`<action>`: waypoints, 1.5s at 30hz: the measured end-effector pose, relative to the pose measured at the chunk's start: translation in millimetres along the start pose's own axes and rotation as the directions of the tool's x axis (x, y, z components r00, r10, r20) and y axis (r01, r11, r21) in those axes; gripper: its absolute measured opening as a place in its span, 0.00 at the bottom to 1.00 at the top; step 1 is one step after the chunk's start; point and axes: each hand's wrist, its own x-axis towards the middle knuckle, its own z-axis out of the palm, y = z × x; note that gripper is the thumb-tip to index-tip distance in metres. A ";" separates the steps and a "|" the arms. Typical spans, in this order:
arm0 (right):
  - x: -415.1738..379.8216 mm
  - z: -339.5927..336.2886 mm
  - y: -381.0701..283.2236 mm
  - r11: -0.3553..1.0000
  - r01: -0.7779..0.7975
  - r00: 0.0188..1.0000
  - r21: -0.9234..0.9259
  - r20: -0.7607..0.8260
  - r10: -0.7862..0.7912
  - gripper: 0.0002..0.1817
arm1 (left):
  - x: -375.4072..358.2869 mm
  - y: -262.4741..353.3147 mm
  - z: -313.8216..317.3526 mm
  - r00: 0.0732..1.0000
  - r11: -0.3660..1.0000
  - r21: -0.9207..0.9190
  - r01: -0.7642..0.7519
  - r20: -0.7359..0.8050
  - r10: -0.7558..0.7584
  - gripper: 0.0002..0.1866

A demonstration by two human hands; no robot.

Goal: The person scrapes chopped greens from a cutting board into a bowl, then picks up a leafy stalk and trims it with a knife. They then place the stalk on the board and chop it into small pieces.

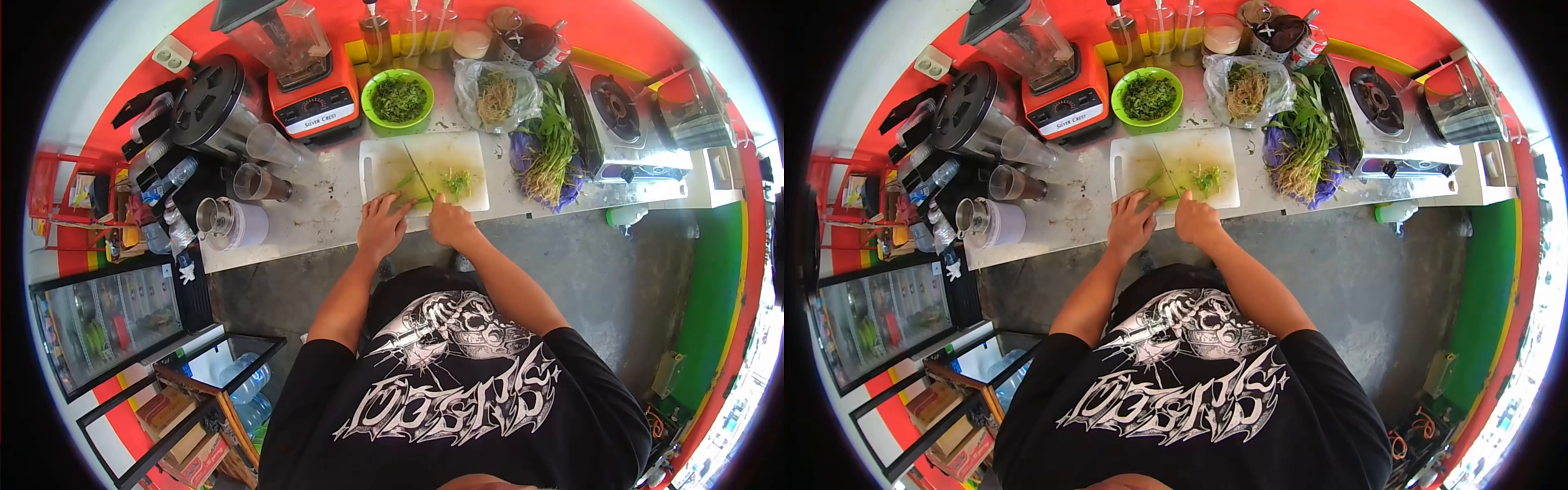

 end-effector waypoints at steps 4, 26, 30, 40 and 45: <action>-11.9 21.1 6.3 0.999 -0.014 0.999 -0.045 -0.039 0.012 0.17 | 0.2 2.1 -1.4 1.000 1.000 -0.010 -0.001 -0.019 0.001 0.24; -10.6 -2.2 -6.3 0.999 -0.045 0.998 -0.031 0.049 0.047 0.22 | 3.4 0.9 -5.5 1.000 1.000 -0.021 -0.013 0.026 0.014 0.24; -15.7 15.3 -11.4 0.994 -0.040 0.999 -0.103 0.025 0.043 0.21 | 1.9 -2.8 0.1 1.000 0.999 -0.032 -0.017 0.014 0.018 0.24; -25.4 14.6 -19.1 0.992 -0.076 0.997 -0.105 0.017 0.078 0.25 | 1.9 -7.6 -1.7 0.999 0.997 -0.068 -0.048 -0.012 0.047 0.22; -16.8 29.1 -32.3 0.986 -0.151 0.988 -0.064 -0.038 0.149 0.26 | 3.0 -10.2 0.2 0.997 0.993 -0.104 -0.062 -0.049 0.058 0.23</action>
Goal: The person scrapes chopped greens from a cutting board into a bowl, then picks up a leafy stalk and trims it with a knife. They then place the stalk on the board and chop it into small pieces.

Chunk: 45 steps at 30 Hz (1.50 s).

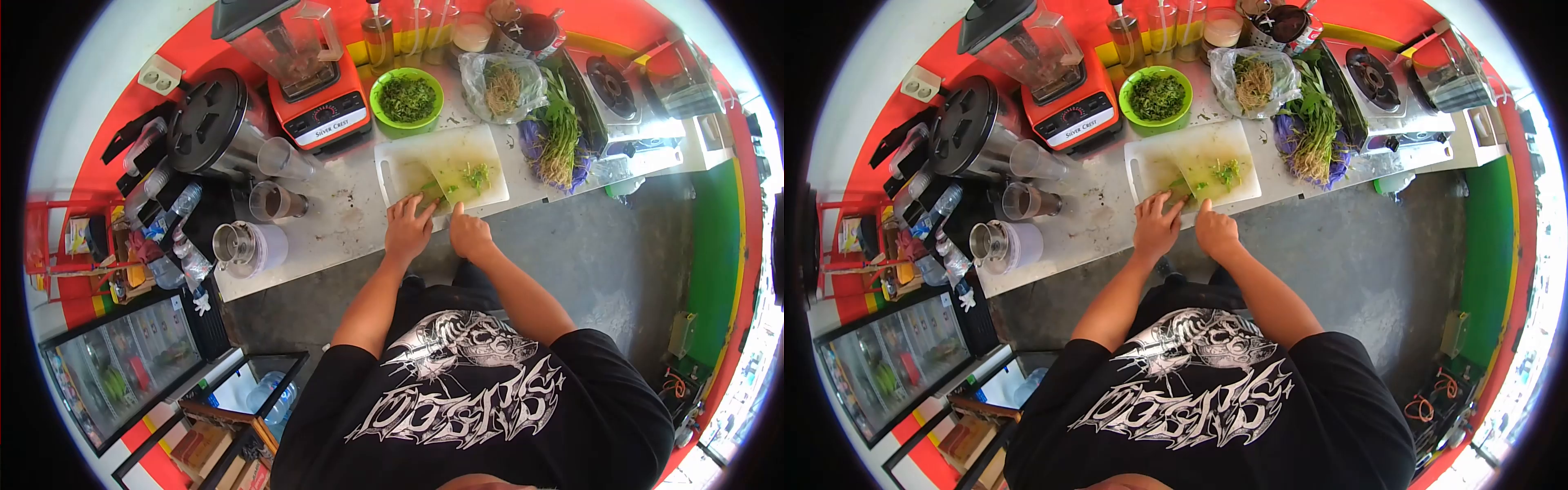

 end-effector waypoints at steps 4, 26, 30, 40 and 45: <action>3.6 -17.5 -7.0 0.998 -0.059 0.996 0.004 0.067 0.059 0.29 | -2.1 -1.0 -0.3 0.999 1.000 0.004 -0.009 0.040 0.008 0.23; 14.4 3.0 9.1 0.968 0.120 0.993 0.221 -0.038 -0.115 0.19 | 6.8 23.7 6.3 0.986 0.986 -0.025 0.166 -0.012 -0.166 0.17; 13.6 -0.8 31.9 0.955 0.135 0.991 0.265 -0.032 -0.131 0.18 | 11.6 40.2 15.3 0.964 0.961 0.076 0.265 -0.055 -0.261 0.11; 10.9 -7.9 79.8 0.973 0.107 0.987 0.205 -0.142 -0.078 0.16 | 56.4 45.6 41.6 0.971 0.969 -0.097 0.229 -0.050 -0.234 0.05; 2.1 -15.3 86.8 0.942 0.226 0.965 0.247 -0.186 -0.183 0.19 | 53.7 52.4 40.4 0.924 0.914 -0.160 0.372 -0.034 -0.382 0.05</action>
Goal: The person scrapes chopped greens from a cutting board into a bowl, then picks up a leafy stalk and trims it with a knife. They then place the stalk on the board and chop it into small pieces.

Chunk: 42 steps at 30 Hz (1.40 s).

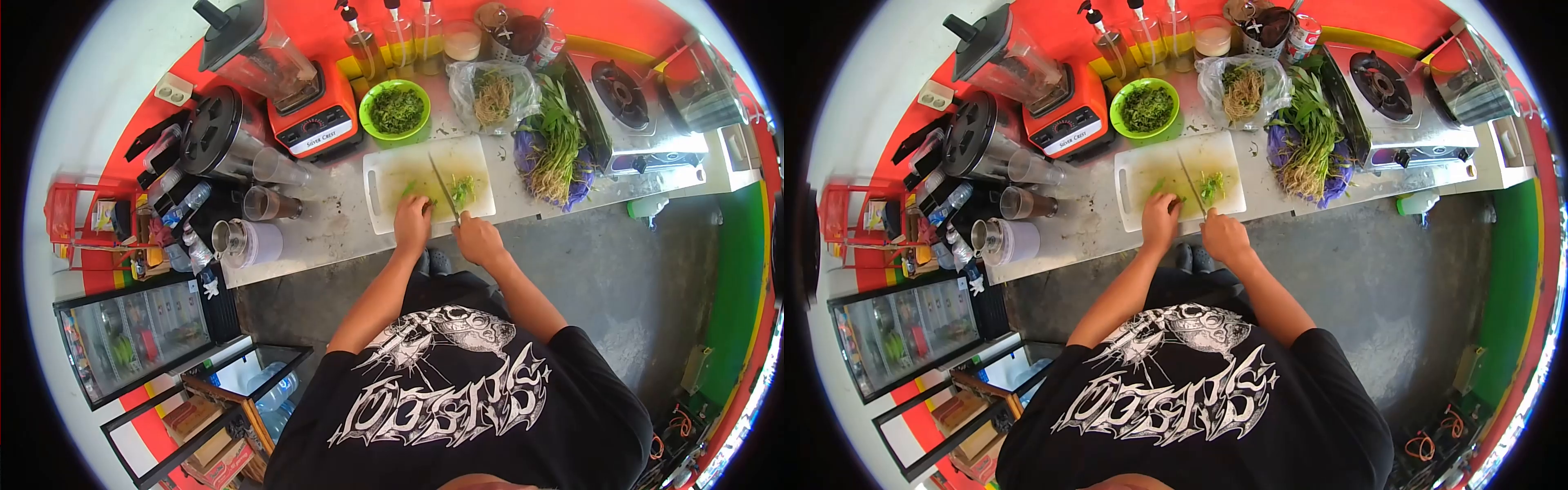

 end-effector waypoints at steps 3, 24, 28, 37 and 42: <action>-0.2 8.2 -4.6 0.996 0.090 0.995 -0.028 0.035 -0.089 0.18 | -0.8 -1.2 1.2 0.997 0.994 -0.093 -0.053 -0.060 0.047 0.05; -7.3 -0.7 -31.0 0.947 0.116 0.990 -0.301 0.116 -0.084 0.14 | -8.2 -14.5 -10.0 0.990 0.987 -0.088 -0.135 0.031 0.138 0.05; -0.4 27.2 -28.7 0.967 0.089 0.991 -0.240 0.116 -0.062 0.15 | -0.6 -20.3 -5.9 0.998 0.981 -0.189 -0.045 0.032 0.052 0.05; -2.3 15.5 -29.8 0.961 0.095 0.986 -0.258 0.156 -0.056 0.16 | -1.0 -20.1 -6.6 0.994 0.971 -0.222 0.094 0.071 -0.080 0.06; 11.7 30.2 -19.2 0.979 0.095 0.990 -0.178 0.124 -0.074 0.16 | -4.3 -25.0 -4.8 1.000 0.977 -0.211 -0.012 -0.009 0.011 0.06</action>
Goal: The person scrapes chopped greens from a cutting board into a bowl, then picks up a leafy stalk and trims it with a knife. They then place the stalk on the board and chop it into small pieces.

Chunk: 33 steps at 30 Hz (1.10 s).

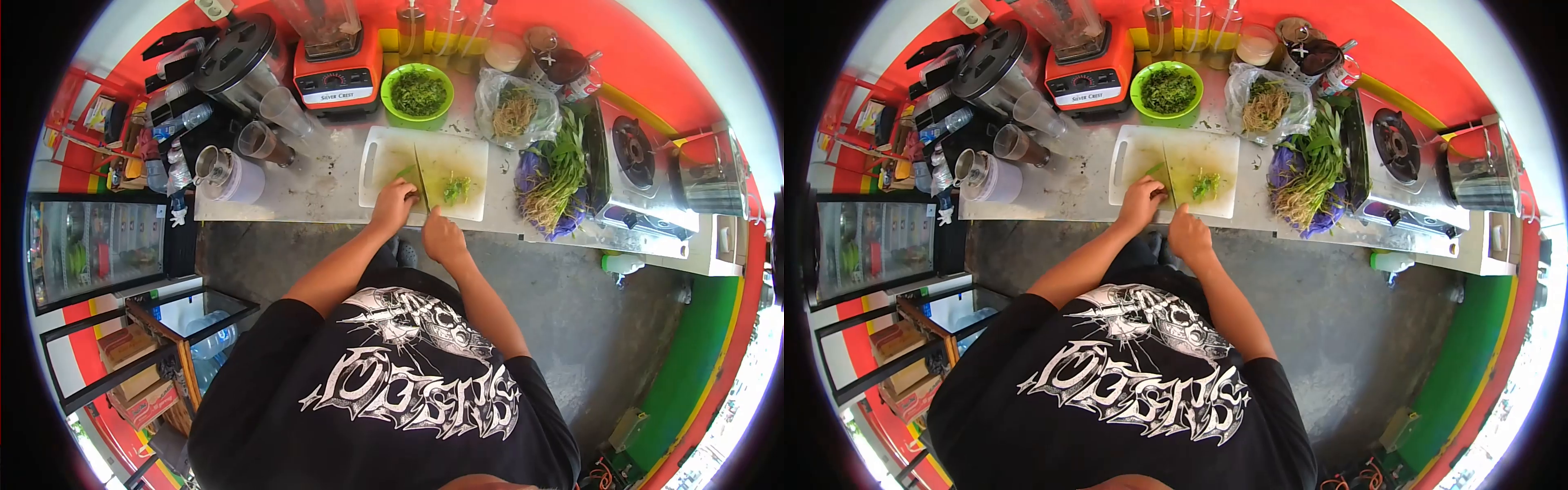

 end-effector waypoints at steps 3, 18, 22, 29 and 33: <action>6.0 -15.8 0.8 1.000 0.013 1.000 0.027 0.024 -0.014 0.17 | 0.1 -0.3 -2.5 0.999 0.999 0.027 -0.040 0.023 0.039 0.06; 11.6 -1.2 -10.3 0.997 -0.018 1.000 0.070 0.011 0.018 0.15 | -13.2 3.1 -12.2 0.980 0.977 0.070 -0.201 0.020 0.200 0.06; 16.3 -0.8 -12.5 0.998 -0.035 0.999 0.044 0.038 0.034 0.16 | -11.5 -4.6 -11.4 0.977 0.975 0.061 -0.212 0.005 0.212 0.06; 11.4 -14.5 -17.7 1.000 -0.015 0.998 0.027 0.068 0.014 0.14 | -5.3 -7.8 -15.1 0.995 0.997 -0.057 -0.050 0.088 0.054 0.06; 17.2 -5.6 -23.2 0.997 -0.047 0.998 0.057 0.033 0.045 0.14 | -6.2 -10.3 -13.1 0.996 0.993 -0.103 0.053 0.075 -0.046 0.07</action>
